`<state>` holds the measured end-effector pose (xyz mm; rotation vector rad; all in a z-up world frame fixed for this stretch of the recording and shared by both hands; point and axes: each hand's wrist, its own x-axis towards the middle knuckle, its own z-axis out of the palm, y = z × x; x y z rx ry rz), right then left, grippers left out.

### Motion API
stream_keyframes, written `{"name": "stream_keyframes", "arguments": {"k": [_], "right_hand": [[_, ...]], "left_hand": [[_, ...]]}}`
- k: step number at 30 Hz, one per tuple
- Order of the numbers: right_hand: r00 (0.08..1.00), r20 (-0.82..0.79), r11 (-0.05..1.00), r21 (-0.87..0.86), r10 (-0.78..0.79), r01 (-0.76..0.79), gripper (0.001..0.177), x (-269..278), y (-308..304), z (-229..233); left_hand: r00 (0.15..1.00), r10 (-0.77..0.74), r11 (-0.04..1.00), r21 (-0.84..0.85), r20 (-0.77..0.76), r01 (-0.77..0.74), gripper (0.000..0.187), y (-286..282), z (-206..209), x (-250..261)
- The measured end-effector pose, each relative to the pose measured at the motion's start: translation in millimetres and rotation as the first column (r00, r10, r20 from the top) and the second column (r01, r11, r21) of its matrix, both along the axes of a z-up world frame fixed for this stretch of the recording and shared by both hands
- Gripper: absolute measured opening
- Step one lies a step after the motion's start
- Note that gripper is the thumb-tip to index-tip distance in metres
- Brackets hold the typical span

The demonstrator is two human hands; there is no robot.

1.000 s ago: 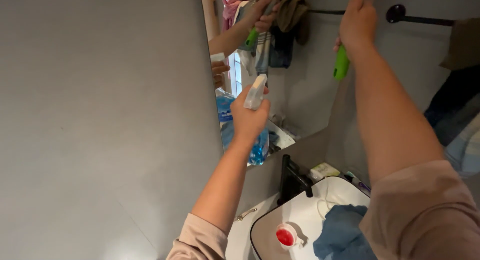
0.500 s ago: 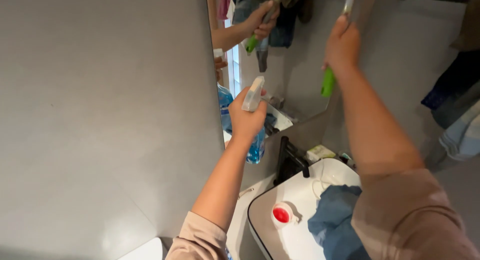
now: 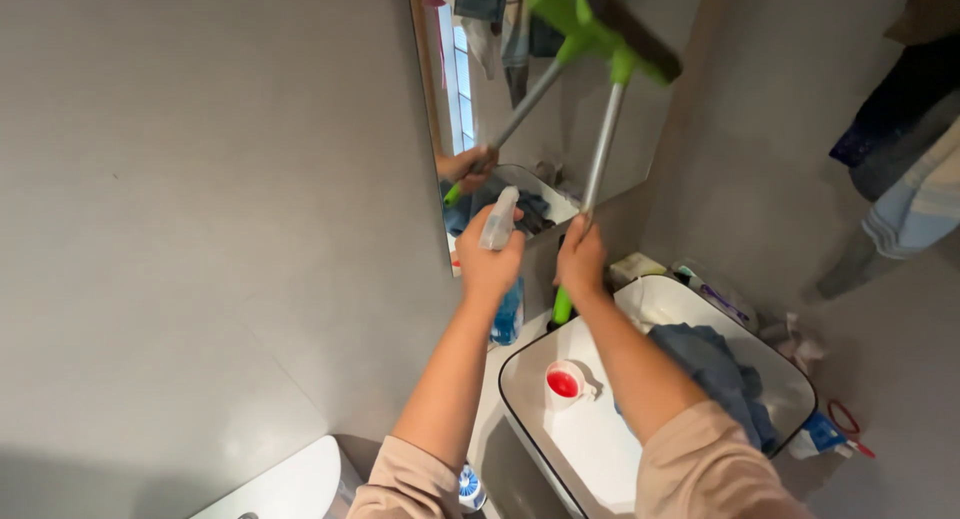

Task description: The recorder uses a spray bottle and a squeegee to clean the bathroom mirror and the glass shower door.

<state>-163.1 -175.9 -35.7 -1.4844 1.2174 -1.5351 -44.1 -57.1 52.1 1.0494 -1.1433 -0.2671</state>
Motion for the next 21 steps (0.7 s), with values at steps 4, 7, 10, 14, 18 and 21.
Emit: {"name": "stream_keyframes", "arguments": {"k": [4, 7, 10, 14, 18, 21], "right_hand": [[1.000, 0.014, 0.997, 0.074, 0.022, -0.023, 0.042, 7, 44, -49], [1.000, 0.004, 0.988, 0.150, 0.016, -0.017, 0.040, 8, 72, -86], [1.000, -0.010, 0.966, 0.257, 0.030, -0.026, 0.038, 2, 100, -113], [0.996, -0.042, 0.917, 0.396, 0.079, -0.056, 0.041, -11, 128, -145], [0.993, 0.016, 0.876, 0.468, 0.121, -0.115, 0.046, -30, 141, -168], [0.992, 0.043, 0.840, 0.529, 0.118, -0.123, 0.040, -48, 149, -162]], "left_hand": [[1.000, -0.017, 0.999, -0.037, 0.010, 0.017, 0.030, 3, -31, 1], [0.997, 0.048, 0.998, 0.039, 0.054, -0.050, 0.031, 12, -47, -2], [0.998, 0.056, 0.997, 0.049, -0.013, -0.056, 0.030, 18, -69, -7], [0.997, 0.061, 0.991, 0.120, -0.039, -0.056, 0.029, 25, -104, -11], [0.989, 0.059, 0.962, 0.272, -0.136, -0.020, 0.030, 39, -115, -19], [0.991, 0.074, 0.977, 0.209, -0.110, -0.049, 0.028, 33, -136, -18]]}}
